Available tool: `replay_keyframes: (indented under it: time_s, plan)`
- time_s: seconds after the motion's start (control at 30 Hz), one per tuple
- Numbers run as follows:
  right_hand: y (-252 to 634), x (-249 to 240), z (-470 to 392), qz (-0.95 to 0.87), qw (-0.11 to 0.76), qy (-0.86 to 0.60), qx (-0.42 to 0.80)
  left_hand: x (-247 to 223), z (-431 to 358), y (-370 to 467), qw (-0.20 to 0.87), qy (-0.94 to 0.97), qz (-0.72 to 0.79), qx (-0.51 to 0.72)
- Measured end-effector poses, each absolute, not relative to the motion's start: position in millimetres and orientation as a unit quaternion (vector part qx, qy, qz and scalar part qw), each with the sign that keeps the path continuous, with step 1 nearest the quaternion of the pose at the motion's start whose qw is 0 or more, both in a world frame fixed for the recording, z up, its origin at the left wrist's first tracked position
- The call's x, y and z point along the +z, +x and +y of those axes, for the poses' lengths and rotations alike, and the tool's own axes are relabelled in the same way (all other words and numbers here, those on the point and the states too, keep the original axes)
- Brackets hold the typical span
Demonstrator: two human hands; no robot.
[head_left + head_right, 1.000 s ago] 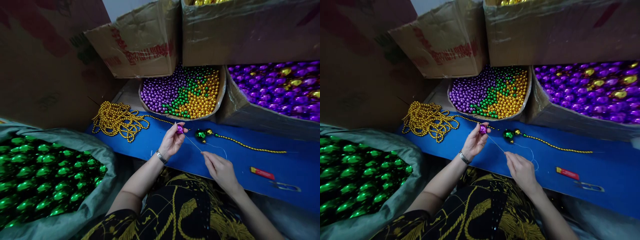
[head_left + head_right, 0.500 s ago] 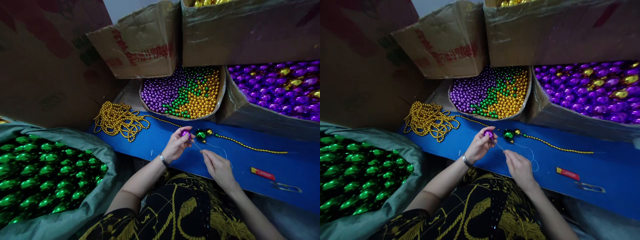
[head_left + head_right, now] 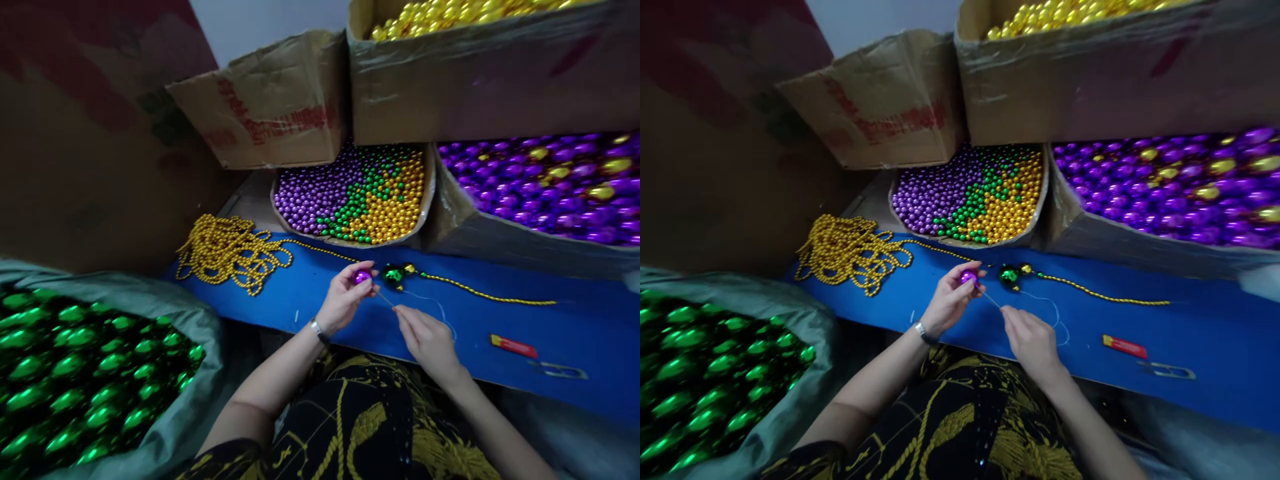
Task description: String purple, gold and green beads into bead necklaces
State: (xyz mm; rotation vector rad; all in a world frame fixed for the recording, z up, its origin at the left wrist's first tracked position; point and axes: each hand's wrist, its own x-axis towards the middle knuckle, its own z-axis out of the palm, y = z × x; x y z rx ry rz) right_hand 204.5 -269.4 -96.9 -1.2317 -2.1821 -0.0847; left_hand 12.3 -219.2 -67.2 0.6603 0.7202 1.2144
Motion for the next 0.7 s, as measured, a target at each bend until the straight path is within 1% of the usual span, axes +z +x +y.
replay_keyframes:
  time_s: [0.1, 0.23, 0.4, 0.57, 0.7]
  plan:
    - [203.3, -102.1, -271.3, -0.823, 0.289, -0.486, -0.055, -67.0, -219.4, 14.1, 0.674, 0.331, 0.361, 0.553]
    - [207.5, -104.5, -269.7, -0.813, 0.300, -0.499, -0.016, -66.3, -214.0, 20.4, 0.697, 0.314, 0.354, 0.539]
    - [218.1, -101.8, -275.6, -0.810, 0.316, -0.494, -0.001, -63.7, -217.5, 30.0, 0.709, 0.292, 0.340, 0.545]
    - [220.8, -104.1, -272.4, -0.813, 0.318, -0.489, 0.004, -66.4, -219.1, 29.1, 0.671, 0.338, 0.350, 0.559]
    - [220.4, -106.3, -269.2, -0.815, 0.316, -0.486, -0.028, -64.3, -222.7, 28.1, 0.631, 0.394, 0.360, 0.563]
